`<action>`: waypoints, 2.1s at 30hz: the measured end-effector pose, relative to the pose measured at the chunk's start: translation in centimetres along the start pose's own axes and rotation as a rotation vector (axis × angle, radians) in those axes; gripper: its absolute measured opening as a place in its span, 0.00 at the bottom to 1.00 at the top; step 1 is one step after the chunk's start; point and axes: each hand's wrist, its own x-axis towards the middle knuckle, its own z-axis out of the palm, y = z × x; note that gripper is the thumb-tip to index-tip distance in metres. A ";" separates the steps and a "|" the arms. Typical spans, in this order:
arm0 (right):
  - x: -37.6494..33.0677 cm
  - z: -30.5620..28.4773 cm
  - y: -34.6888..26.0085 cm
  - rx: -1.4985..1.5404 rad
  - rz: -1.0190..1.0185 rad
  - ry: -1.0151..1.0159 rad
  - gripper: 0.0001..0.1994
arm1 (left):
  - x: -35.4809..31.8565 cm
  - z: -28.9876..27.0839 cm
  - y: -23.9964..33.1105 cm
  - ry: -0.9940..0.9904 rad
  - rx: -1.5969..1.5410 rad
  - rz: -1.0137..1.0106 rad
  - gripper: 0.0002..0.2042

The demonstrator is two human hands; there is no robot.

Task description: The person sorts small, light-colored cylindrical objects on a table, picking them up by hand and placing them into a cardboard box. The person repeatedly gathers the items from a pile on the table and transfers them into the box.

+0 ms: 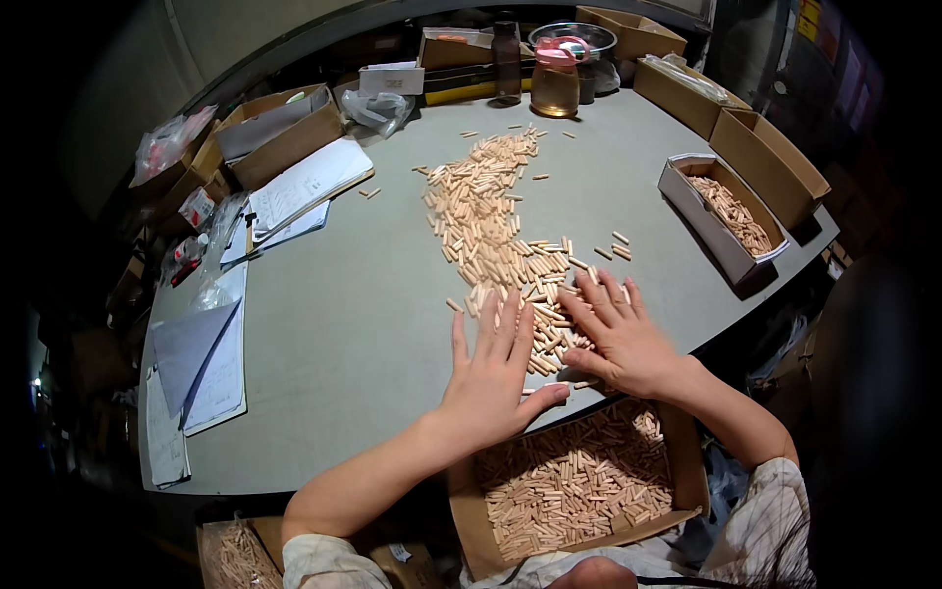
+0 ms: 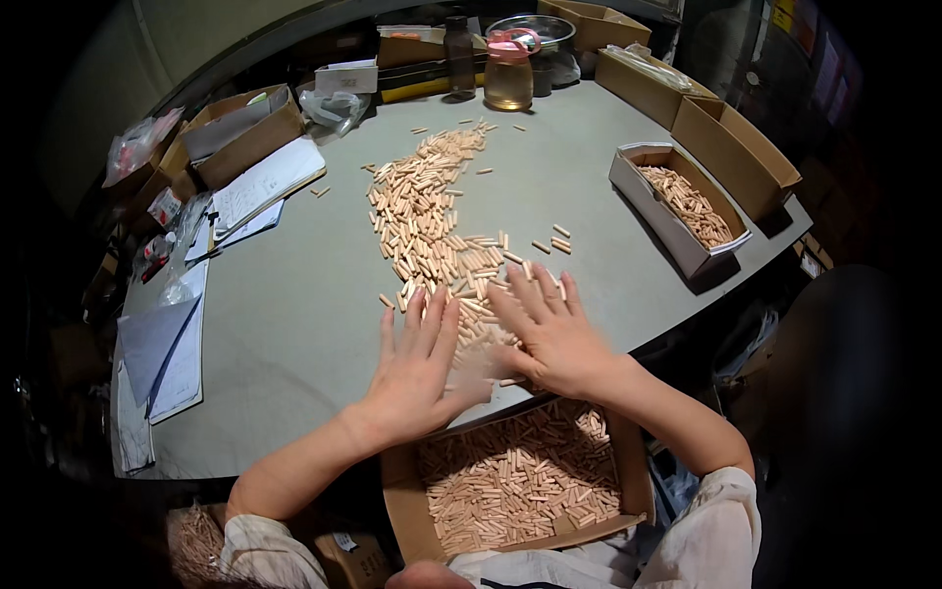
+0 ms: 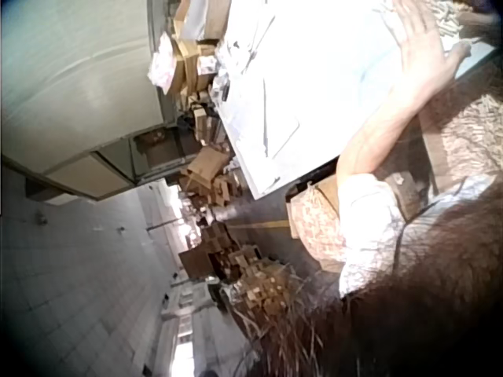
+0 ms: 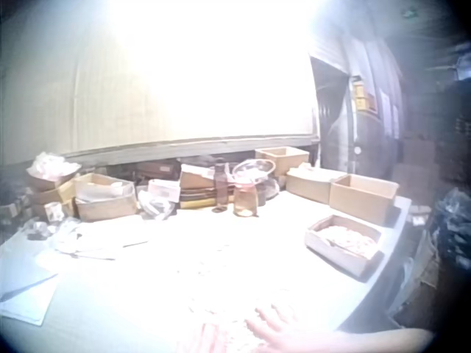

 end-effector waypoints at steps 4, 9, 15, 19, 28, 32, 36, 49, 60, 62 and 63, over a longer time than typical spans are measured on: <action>1.2 0.6 -0.4 0.017 -0.065 -0.021 0.44 | 0.1 -0.3 0.0 -0.035 0.036 0.053 0.52; 1.4 0.5 0.9 0.019 0.066 0.004 0.39 | 0.1 0.1 -0.2 0.061 0.023 -0.125 0.52; 0.6 -0.3 -0.8 -0.023 -0.017 -0.040 0.40 | 0.0 0.6 -0.8 0.051 0.013 -0.080 0.52; 1.1 0.4 0.2 0.001 -0.046 -0.017 0.42 | 0.1 0.3 -0.9 0.027 0.031 0.010 0.50; 1.5 0.5 -0.4 -0.051 -0.037 -0.038 0.44 | -0.2 0.4 -0.8 0.022 -0.023 -0.055 0.50; 2.5 0.9 0.2 -0.033 0.000 0.008 0.44 | 0.1 0.1 -0.6 0.039 -0.039 -0.017 0.48; 3.4 0.6 0.7 -0.009 0.035 0.065 0.41 | 0.0 -0.6 -0.4 -0.038 0.067 0.091 0.48; 8.5 -0.1 -0.3 0.041 -0.155 0.242 0.17 | 0.1 -0.2 -0.7 0.040 0.038 -0.089 0.50; 12.0 0.1 1.9 0.244 -0.159 0.317 0.09 | 0.1 0.0 -0.8 0.057 0.028 -0.092 0.49; 12.5 0.2 2.1 0.290 -0.169 0.318 0.10 | 0.1 0.2 -0.8 0.062 0.018 -0.097 0.49; 12.7 0.3 2.1 0.301 -0.174 0.311 0.11 | 0.0 0.2 -0.9 0.065 0.021 -0.099 0.49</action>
